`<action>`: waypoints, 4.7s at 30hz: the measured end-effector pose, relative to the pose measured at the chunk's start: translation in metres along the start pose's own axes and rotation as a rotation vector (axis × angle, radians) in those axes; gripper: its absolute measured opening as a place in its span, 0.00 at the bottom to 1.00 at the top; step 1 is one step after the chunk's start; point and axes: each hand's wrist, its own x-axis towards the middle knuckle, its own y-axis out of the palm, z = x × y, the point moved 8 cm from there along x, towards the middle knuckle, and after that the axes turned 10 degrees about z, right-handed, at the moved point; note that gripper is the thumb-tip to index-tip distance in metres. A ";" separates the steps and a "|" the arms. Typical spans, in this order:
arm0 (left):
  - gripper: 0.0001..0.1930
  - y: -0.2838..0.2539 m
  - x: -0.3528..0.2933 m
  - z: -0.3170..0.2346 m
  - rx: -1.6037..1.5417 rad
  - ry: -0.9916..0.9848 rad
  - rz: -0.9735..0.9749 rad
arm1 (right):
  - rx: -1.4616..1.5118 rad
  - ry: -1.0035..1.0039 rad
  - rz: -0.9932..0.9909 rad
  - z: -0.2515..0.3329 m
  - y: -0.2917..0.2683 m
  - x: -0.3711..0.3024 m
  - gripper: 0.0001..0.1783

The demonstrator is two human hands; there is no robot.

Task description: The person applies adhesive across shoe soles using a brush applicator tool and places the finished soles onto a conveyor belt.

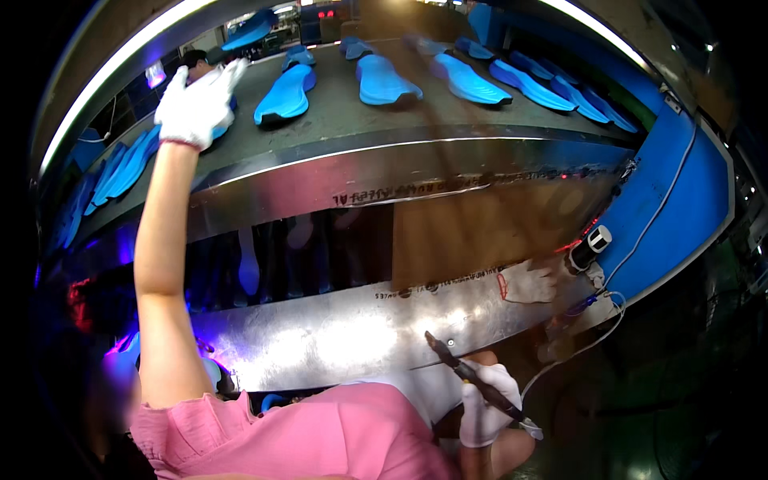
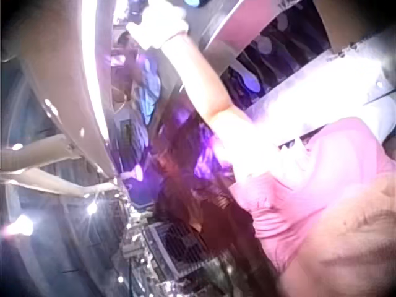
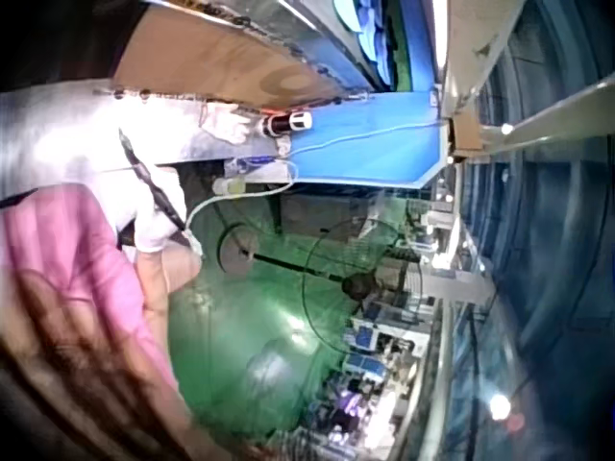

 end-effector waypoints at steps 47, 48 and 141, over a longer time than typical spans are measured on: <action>0.42 0.166 -0.257 -0.499 -3.396 0.129 1.793 | -0.851 0.677 0.003 -0.219 0.004 0.020 0.16; 0.45 0.178 -0.265 -0.515 -3.220 -0.312 1.873 | -0.860 0.673 0.051 -0.208 0.013 0.022 0.14; 0.16 0.111 -0.115 -0.439 -2.107 0.804 1.312 | -0.856 -0.095 0.644 -0.006 0.042 0.021 0.18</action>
